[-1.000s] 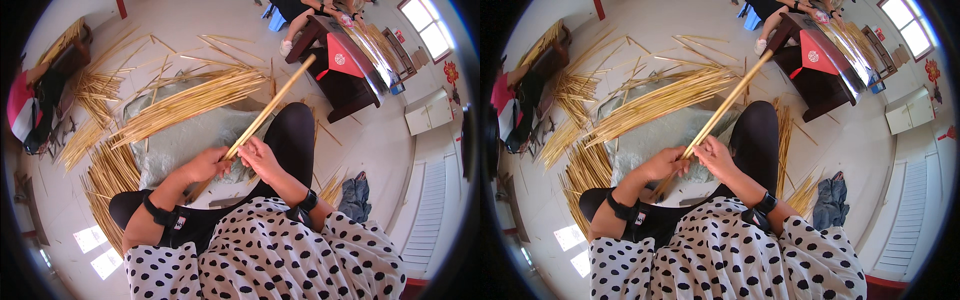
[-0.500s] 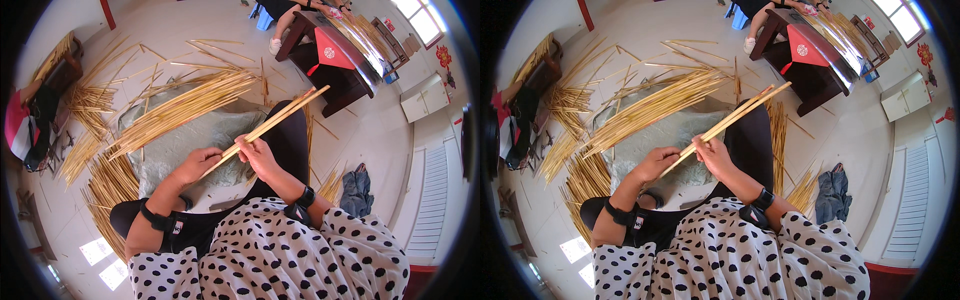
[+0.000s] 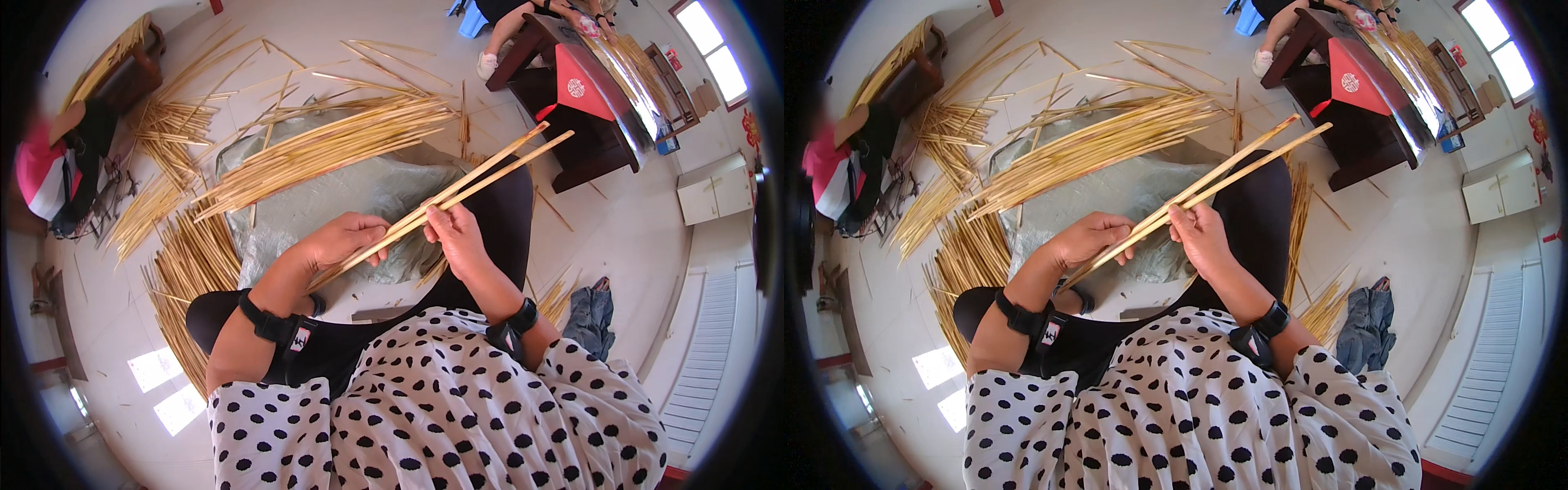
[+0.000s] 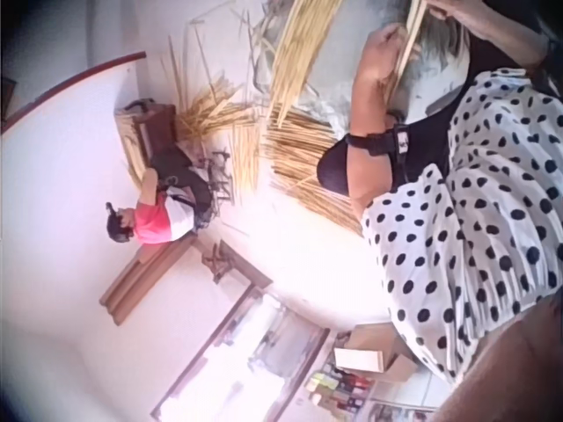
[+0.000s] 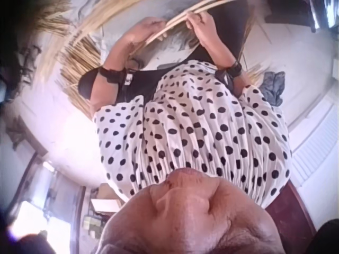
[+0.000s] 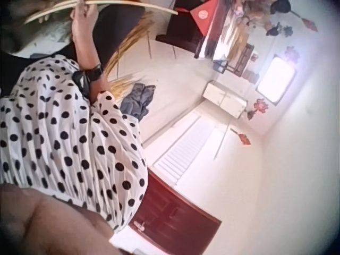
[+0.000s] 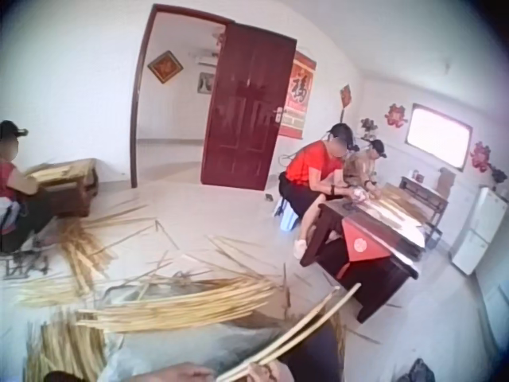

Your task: Sorting and prepping long thin bamboo strips for weaving.

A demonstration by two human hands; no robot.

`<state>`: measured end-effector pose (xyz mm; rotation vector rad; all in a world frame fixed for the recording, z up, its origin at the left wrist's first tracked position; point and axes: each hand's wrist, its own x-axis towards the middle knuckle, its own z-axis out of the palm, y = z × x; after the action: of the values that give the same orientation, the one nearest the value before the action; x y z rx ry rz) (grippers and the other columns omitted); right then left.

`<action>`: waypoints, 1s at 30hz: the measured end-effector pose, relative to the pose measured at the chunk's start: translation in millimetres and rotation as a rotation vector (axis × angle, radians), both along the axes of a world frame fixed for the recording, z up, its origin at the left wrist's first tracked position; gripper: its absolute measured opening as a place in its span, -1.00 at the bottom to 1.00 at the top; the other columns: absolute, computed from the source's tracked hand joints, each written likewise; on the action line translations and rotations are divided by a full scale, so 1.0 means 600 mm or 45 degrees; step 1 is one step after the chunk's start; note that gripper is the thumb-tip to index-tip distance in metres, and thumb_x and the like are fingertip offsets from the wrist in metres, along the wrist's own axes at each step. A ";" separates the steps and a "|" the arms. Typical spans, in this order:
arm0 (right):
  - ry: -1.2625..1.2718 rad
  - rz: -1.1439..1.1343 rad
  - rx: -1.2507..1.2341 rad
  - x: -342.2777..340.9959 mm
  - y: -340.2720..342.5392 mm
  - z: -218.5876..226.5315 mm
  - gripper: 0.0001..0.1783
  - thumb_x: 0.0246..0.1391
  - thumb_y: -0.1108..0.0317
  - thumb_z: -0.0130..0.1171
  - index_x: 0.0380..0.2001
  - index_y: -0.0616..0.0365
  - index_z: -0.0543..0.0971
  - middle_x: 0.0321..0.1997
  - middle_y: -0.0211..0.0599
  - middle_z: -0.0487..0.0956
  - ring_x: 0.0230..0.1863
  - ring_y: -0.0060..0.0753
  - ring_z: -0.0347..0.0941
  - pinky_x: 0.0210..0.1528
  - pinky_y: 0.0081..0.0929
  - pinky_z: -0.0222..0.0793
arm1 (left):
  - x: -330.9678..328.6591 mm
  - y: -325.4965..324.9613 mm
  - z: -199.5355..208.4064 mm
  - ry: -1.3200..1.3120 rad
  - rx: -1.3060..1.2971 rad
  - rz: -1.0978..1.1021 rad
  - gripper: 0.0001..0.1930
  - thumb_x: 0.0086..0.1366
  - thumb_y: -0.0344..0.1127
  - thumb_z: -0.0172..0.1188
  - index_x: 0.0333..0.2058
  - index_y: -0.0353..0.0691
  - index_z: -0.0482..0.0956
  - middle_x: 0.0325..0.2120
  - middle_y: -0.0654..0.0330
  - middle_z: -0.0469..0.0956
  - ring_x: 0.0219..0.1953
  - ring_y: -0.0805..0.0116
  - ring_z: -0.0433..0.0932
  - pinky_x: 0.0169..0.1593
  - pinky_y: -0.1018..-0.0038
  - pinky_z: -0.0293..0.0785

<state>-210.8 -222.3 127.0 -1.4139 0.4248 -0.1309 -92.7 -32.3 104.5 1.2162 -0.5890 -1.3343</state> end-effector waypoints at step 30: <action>-0.010 0.078 0.083 -0.002 -0.001 -0.010 -0.83 0.19 0.42 0.00 -0.18 0.26 0.45 -0.54 -0.49 0.32 -0.53 -0.64 0.23 -0.48 -0.69 0.14 | 0.002 0.005 -0.001 -0.051 0.020 -0.186 -0.68 0.34 -0.16 -0.04 -0.25 -0.37 0.47 -0.43 0.13 0.56 -0.38 0.38 0.55 -0.20 0.50 0.45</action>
<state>-211.9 -223.0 120.9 -1.3604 0.3756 -0.0722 -91.8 -29.0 103.9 1.2337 -0.7086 -1.4415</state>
